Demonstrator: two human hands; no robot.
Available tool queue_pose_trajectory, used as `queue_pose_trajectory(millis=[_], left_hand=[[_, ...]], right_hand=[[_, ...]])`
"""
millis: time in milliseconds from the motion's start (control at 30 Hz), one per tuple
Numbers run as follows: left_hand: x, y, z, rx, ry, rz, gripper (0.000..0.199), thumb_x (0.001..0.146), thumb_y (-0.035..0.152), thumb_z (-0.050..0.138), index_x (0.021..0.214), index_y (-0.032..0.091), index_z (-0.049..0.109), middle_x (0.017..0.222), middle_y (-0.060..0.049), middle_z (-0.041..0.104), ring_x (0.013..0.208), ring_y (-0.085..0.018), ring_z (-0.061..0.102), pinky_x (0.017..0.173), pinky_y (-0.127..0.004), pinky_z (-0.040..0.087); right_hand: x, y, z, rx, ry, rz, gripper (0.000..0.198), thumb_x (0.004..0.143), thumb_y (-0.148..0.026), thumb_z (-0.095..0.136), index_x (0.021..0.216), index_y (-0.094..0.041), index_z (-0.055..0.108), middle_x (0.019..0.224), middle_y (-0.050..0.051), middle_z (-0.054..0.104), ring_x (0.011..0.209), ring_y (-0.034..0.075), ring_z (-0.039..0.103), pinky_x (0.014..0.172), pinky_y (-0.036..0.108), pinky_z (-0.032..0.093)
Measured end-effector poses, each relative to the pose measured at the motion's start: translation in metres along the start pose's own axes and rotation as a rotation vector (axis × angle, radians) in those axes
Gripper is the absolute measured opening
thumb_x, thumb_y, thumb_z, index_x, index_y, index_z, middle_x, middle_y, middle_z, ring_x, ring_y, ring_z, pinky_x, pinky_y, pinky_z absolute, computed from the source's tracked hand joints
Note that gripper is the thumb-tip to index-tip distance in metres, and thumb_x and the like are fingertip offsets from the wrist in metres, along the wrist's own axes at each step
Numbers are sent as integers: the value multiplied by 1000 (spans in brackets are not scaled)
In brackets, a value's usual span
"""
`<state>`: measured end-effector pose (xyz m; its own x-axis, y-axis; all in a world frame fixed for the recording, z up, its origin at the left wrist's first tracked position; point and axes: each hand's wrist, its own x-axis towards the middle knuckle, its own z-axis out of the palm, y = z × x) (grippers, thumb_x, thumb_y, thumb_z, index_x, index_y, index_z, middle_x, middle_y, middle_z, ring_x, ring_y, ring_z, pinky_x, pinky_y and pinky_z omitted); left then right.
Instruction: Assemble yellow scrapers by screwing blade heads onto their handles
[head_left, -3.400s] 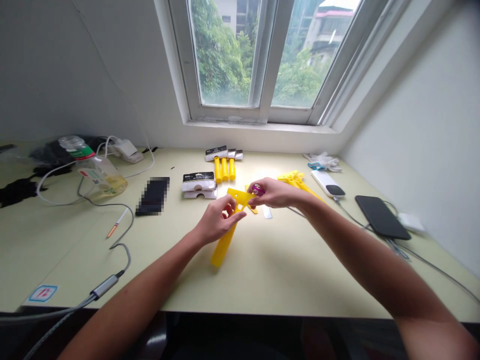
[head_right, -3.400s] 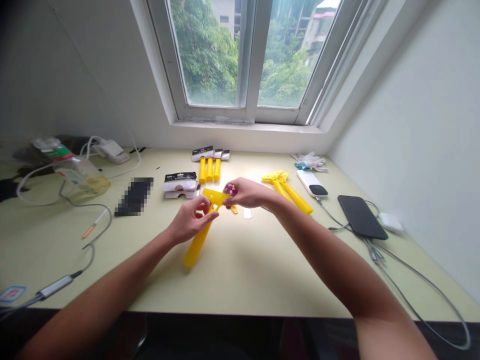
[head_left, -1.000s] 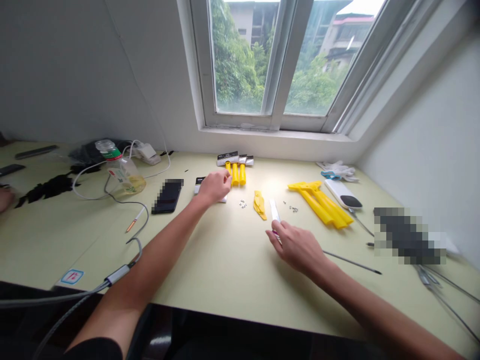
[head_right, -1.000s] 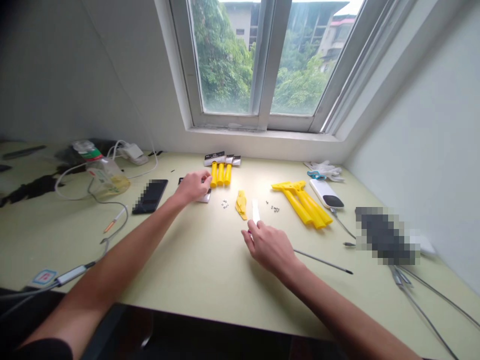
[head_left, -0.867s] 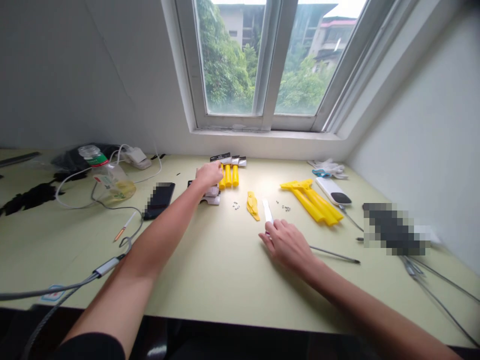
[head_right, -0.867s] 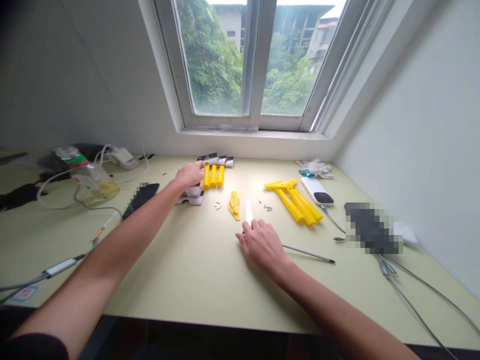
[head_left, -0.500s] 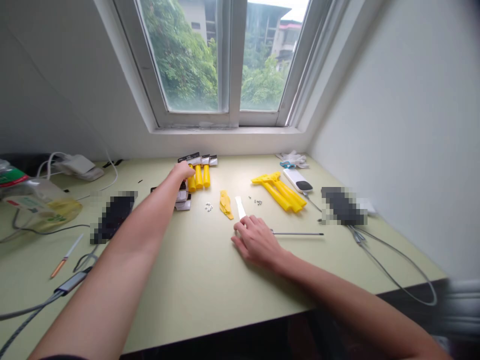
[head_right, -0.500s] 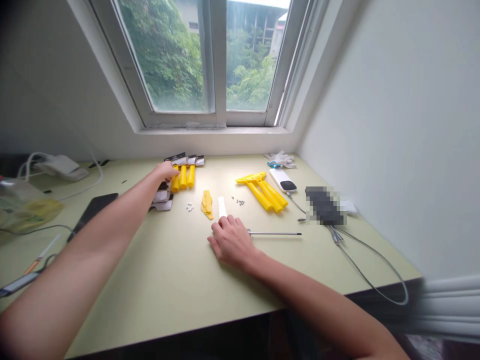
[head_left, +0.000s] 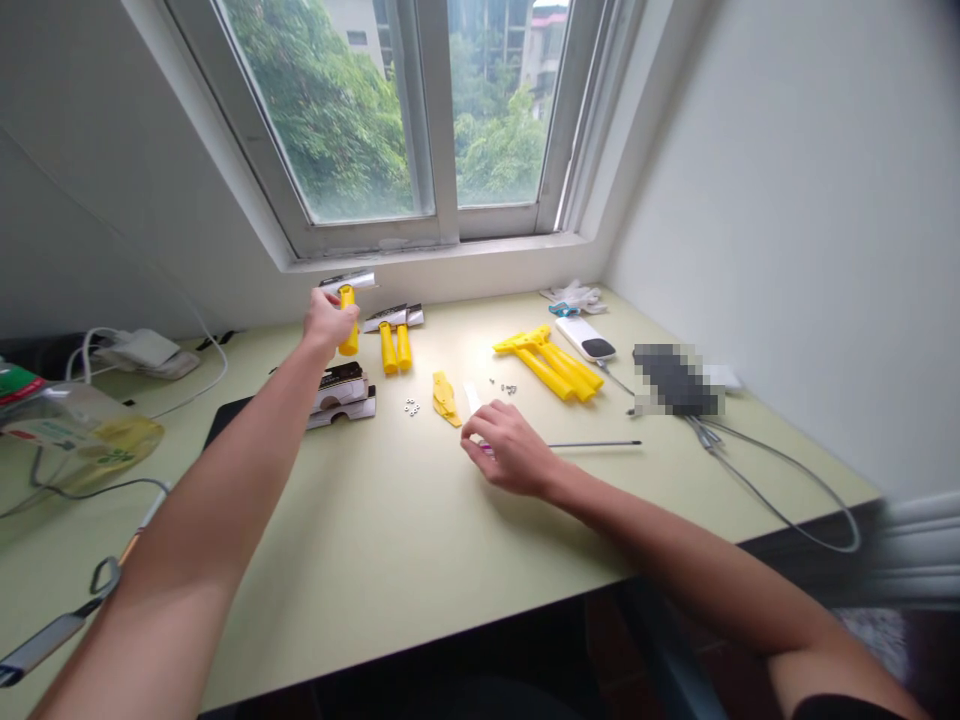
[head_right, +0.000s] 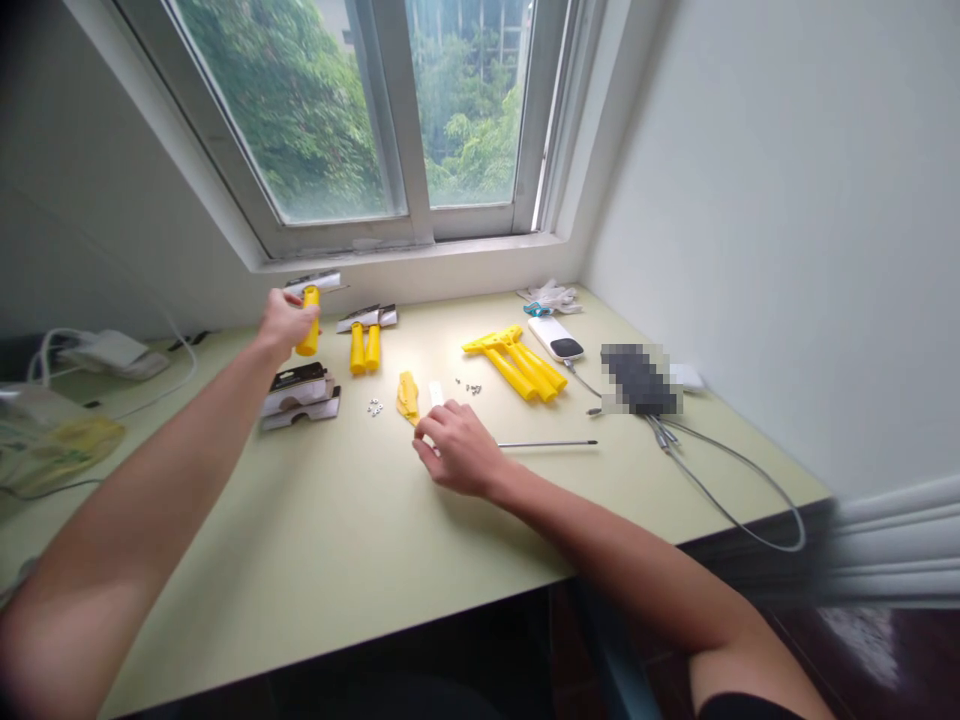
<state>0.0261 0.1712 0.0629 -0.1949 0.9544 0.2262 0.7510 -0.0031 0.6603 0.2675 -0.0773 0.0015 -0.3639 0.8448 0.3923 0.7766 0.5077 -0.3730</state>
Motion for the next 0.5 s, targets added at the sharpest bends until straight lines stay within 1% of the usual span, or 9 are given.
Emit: queue_pose_trajectory(millis=[33, 67, 133, 200, 267, 333, 367, 433, 500], left_hand=[[-15, 3, -4, -131, 24, 2, 36, 84, 32, 58, 113, 19, 42, 103, -9, 58, 67, -19, 66, 58, -32, 54], [-33, 5, -7, -232, 32, 40, 34, 83, 33, 60, 110, 21, 42, 101, -7, 57, 63, -16, 65, 55, -30, 53], [-79, 8, -11, -405, 4, 162, 34, 82, 37, 63, 104, 23, 42, 99, -3, 54, 60, -13, 63, 52, -27, 52], [-130, 9, -11, -590, -122, 229, 37, 80, 39, 66, 101, 23, 40, 99, -2, 51, 60, -11, 62, 51, -25, 53], [-176, 7, -6, -726, -223, 231, 39, 79, 40, 68, 100, 24, 38, 99, 0, 49, 63, -11, 63, 51, -24, 53], [-209, 2, -1, -791, -282, 214, 40, 79, 38, 69, 100, 25, 37, 98, 2, 49, 65, -10, 63, 53, -24, 54], [-220, 0, 2, -804, -286, 207, 39, 81, 38, 68, 100, 26, 37, 99, 2, 49, 66, -10, 63, 53, -23, 53], [-232, -3, 5, -803, -292, 216, 40, 81, 35, 68, 102, 27, 36, 98, 2, 49, 70, -10, 64, 56, -23, 53], [-235, -7, 7, -795, -284, 240, 42, 81, 34, 69, 106, 28, 35, 97, 3, 50, 75, -12, 64, 61, -24, 54]], right_hand=[[5, 2, -4, 122, 46, 25, 16, 92, -26, 49, 87, -18, 62, 89, 7, 65, 86, 19, 55, 83, 36, 43], [11, 3, -8, 258, 89, 66, 15, 92, -27, 49, 86, -19, 61, 87, 5, 66, 83, 18, 56, 80, 34, 45], [25, 5, -13, 559, 160, 171, 16, 92, -32, 51, 90, -20, 60, 83, 3, 65, 77, 15, 59, 72, 31, 47], [39, 6, -13, 829, 219, 267, 20, 89, -38, 54, 96, -19, 59, 80, 2, 64, 71, 14, 60, 65, 29, 48], [50, 6, -10, 1022, 256, 324, 27, 86, -42, 58, 97, -18, 59, 81, 2, 64, 66, 13, 61, 60, 28, 48], [55, 6, -5, 1140, 276, 364, 31, 83, -46, 60, 96, -18, 59, 82, 2, 65, 63, 12, 61, 56, 27, 47], [54, 7, -3, 1179, 288, 383, 32, 82, -47, 61, 96, -18, 59, 81, 2, 64, 62, 12, 61, 55, 27, 47], [50, 10, 2, 1207, 348, 422, 34, 81, -48, 63, 97, -19, 57, 80, 0, 63, 60, 11, 60, 52, 26, 47], [44, 13, 5, 1162, 425, 435, 35, 79, -48, 65, 98, -20, 55, 81, -1, 61, 61, 11, 59, 51, 25, 46]])
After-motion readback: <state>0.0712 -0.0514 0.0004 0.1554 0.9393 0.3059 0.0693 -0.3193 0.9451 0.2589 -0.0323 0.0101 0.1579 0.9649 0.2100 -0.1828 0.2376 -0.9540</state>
